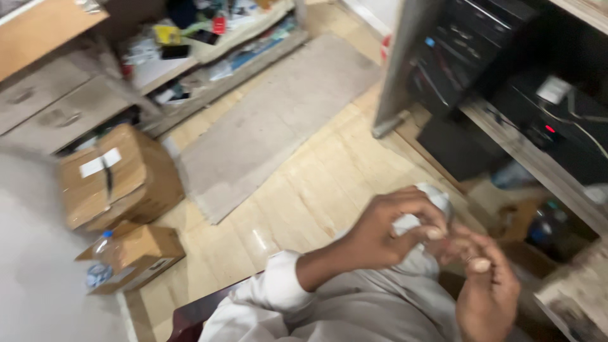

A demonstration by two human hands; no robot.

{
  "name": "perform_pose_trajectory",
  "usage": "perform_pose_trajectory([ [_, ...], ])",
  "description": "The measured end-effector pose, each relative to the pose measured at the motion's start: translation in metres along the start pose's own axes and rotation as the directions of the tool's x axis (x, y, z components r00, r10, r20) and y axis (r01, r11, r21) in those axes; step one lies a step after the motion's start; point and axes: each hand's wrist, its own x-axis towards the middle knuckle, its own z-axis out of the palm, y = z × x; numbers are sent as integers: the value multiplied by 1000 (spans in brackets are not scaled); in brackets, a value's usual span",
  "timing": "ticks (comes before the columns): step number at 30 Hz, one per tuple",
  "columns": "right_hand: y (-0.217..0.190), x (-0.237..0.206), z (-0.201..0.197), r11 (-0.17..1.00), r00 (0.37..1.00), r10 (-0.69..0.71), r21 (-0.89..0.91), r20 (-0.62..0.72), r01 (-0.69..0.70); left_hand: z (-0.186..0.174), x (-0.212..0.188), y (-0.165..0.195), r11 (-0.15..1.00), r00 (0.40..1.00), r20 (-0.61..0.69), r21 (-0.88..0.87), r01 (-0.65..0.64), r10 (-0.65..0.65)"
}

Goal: The person solders a red wire to the terminal of a yellow phone battery pack using a soldering iron at a cluttered workbench. They then set the battery down, twist the wire strands between their fingers while seated, and pick the soldering iron back up to solder the wire again.

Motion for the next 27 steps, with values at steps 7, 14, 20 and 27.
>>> perform_pose_trajectory([
  [7, -38, 4, 8, 500, 803, -570, -702, 175, 508, 13, 1, -13, 995, 997, -41, -78, 65, -68],
  [14, -43, 2, 16, 343, 754, -630, -804, 187, 486, 17, -5, -14, 979, 990, -42, -158, 126, -134],
  [20, -40, 6, 14, 368, 755, -634, -794, 166, 483, 16, -6, -17, 978, 988, -46, -157, 140, -149],
  [27, -28, 2, 11, 462, 812, -575, -779, 100, 423, 17, -6, -19, 979, 987, -58, -147, 140, -150],
])
